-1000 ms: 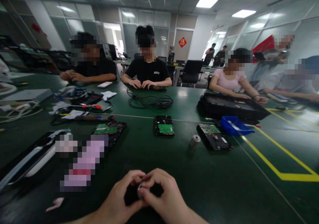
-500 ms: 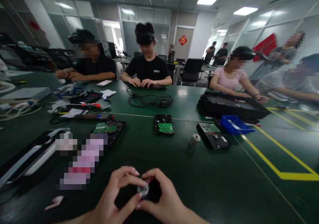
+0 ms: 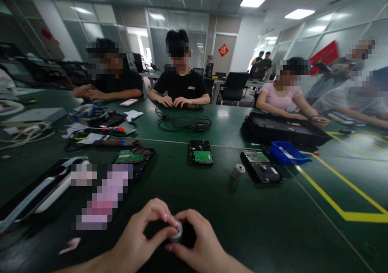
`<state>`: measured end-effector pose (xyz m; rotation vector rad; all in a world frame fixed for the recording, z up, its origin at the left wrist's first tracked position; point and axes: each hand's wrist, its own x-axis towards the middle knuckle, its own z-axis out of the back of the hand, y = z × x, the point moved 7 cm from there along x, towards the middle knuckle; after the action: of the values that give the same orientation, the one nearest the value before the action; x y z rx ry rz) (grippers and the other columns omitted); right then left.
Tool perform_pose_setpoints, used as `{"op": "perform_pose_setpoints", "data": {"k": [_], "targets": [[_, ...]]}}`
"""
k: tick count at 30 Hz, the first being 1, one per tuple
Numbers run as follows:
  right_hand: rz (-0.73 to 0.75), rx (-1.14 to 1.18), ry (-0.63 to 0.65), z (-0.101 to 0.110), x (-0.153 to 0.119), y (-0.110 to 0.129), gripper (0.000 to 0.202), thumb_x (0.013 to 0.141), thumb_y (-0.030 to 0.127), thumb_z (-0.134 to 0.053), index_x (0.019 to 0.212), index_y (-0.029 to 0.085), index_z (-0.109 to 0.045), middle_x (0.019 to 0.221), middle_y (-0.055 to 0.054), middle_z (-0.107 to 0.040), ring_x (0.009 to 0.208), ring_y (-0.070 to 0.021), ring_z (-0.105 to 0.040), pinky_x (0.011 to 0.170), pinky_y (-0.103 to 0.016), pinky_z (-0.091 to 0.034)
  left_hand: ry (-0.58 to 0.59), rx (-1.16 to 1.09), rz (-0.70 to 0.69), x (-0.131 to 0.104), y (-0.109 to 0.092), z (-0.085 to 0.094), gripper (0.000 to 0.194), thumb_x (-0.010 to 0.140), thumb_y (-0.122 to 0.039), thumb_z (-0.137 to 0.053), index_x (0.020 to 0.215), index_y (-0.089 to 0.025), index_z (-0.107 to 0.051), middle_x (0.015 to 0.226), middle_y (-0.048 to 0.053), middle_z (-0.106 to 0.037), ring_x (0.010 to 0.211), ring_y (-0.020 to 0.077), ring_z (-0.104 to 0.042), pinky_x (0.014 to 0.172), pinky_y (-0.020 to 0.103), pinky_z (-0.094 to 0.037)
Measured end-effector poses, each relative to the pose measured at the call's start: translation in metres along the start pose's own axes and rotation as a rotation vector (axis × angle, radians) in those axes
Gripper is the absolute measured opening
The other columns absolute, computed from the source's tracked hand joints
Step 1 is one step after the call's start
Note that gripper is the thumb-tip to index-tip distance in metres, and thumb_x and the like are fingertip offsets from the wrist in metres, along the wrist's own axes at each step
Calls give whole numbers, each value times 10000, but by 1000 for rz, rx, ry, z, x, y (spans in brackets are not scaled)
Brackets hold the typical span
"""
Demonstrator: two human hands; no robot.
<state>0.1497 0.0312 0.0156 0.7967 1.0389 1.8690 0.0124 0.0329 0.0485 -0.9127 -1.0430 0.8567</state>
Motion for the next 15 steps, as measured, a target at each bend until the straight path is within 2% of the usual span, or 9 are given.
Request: {"op": "perform_pose_setpoints", "data": {"k": [4,6,8,11,15], "targets": [[-40,-20,17,0,0,-2,365,712,258,-784,1034,204,-621,978,-25,-666,899,-198,-628,797,-302,-490,-51,29,43,15,-7,19,194,833,-105,-637,842,-232,-491,825,-35,-689,794,151,-693,746,264,-532],[-26,-8,23,0,1,-1,363,725,276,-779,1045,212,-619,999,-24,-664,925,-199,-626,823,-307,-491,-18,134,102,25,-5,29,192,820,-124,-650,833,-232,-492,810,-37,-703,782,162,-697,736,272,-525],[-16,4,32,0,0,0,371,735,287,-775,1063,223,-614,1030,-23,-662,960,-201,-622,852,-313,-489,39,286,159,34,3,37,167,809,-128,-646,805,-225,-510,798,-30,-710,770,171,-697,712,271,-512],[-19,4,32,0,0,-1,373,738,285,-775,1070,234,-613,1050,-18,-659,983,-201,-620,870,-316,-489,147,515,219,41,23,42,149,816,-66,-535,772,-209,-540,779,-15,-698,744,167,-689,669,257,-489],[-21,4,32,0,1,-1,377,737,270,-775,1076,237,-612,1062,-18,-657,994,-204,-619,877,-320,-489,218,641,252,40,40,41,206,754,-7,-469,725,-192,-555,716,-5,-669,678,169,-667,612,252,-459]]}}
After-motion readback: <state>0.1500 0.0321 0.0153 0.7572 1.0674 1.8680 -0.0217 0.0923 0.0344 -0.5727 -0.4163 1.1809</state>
